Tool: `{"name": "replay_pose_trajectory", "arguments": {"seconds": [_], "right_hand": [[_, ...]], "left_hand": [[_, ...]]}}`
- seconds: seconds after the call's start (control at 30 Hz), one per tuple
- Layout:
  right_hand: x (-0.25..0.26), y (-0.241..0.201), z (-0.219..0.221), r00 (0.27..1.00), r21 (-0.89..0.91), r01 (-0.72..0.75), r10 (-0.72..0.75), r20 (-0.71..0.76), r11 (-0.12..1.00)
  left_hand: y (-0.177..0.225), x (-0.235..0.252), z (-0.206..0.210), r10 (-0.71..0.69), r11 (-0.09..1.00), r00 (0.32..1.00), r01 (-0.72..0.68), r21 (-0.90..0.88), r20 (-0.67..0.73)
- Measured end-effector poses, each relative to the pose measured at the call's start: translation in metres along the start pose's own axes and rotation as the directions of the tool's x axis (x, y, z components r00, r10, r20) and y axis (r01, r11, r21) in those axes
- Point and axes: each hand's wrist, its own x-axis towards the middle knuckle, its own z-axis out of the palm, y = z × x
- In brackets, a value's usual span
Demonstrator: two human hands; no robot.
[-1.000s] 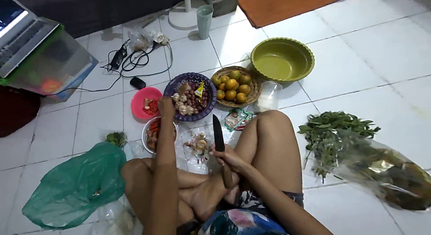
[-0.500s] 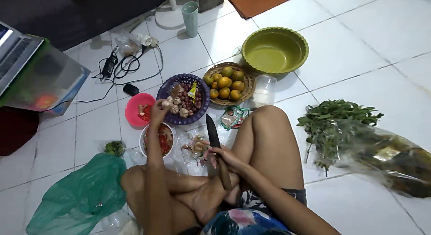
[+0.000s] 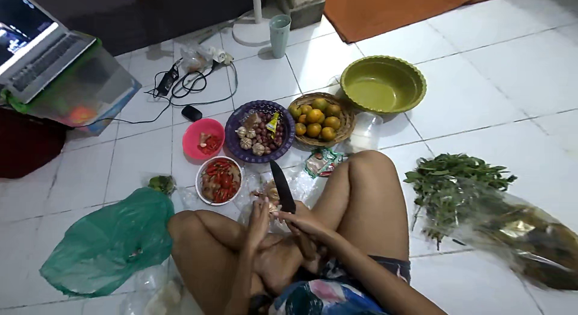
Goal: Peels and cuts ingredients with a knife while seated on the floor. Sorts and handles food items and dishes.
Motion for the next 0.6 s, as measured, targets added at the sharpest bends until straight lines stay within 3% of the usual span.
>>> {"name": "replay_pose_trajectory", "arguments": {"seconds": [0.17,0.4,0.6], "right_hand": [[-0.001,0.002,0.006,0.996,-0.02,0.006,-0.008,-0.091,1.0],[0.002,0.014,0.002,1.0,0.042,0.008,-0.008,0.009,0.999],[0.003,0.016,0.005,0.999,0.031,0.014,-0.015,0.049,0.999]], "left_hand": [[-0.001,-0.007,0.008,0.063,0.984,0.996,-0.052,-0.172,0.056],[-0.023,-0.01,-0.002,0.081,0.929,0.983,-0.014,-0.37,0.166],[-0.05,-0.009,0.01,0.164,0.875,0.987,-0.144,-0.462,0.003]]}}
